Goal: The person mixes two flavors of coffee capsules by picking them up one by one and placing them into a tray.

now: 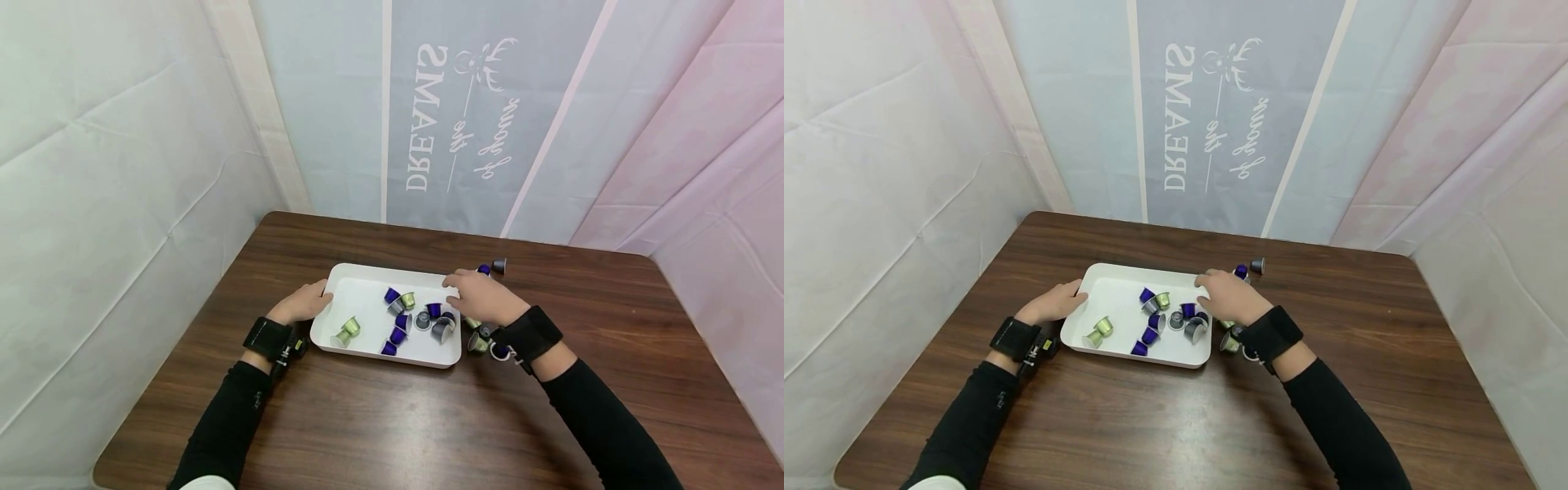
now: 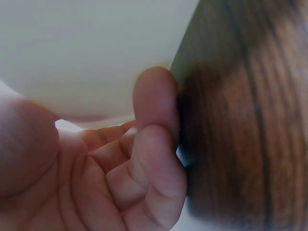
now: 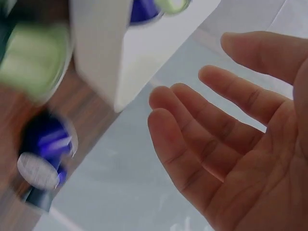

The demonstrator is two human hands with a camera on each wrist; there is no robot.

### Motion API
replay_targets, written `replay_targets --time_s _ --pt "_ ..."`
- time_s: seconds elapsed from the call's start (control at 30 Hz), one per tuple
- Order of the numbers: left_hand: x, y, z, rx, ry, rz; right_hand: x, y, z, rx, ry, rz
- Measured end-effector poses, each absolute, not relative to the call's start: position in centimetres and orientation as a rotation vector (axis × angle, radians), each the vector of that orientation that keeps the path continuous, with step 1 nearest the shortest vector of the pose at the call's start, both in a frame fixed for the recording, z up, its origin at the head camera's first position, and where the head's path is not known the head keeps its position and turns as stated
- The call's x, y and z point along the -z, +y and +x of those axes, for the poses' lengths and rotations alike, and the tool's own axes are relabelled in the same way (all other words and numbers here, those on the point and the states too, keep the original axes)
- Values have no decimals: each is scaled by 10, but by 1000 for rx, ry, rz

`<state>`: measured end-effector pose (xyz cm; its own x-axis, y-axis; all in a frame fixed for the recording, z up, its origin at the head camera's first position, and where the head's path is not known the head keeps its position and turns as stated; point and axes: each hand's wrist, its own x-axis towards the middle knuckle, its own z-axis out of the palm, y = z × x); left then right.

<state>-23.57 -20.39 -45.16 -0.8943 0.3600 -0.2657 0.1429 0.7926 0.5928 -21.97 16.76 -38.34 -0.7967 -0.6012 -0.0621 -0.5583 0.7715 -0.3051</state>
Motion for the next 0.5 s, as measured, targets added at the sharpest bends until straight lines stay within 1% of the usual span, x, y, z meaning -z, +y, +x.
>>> replay_targets --time_s 0.23,0.5 --pt "449 -204 -236 -817 2625 375 394 209 -249 442 2926 -755" --pt "451 -202 -237 -815 2616 362 411 248 -273 434 2990 -391"
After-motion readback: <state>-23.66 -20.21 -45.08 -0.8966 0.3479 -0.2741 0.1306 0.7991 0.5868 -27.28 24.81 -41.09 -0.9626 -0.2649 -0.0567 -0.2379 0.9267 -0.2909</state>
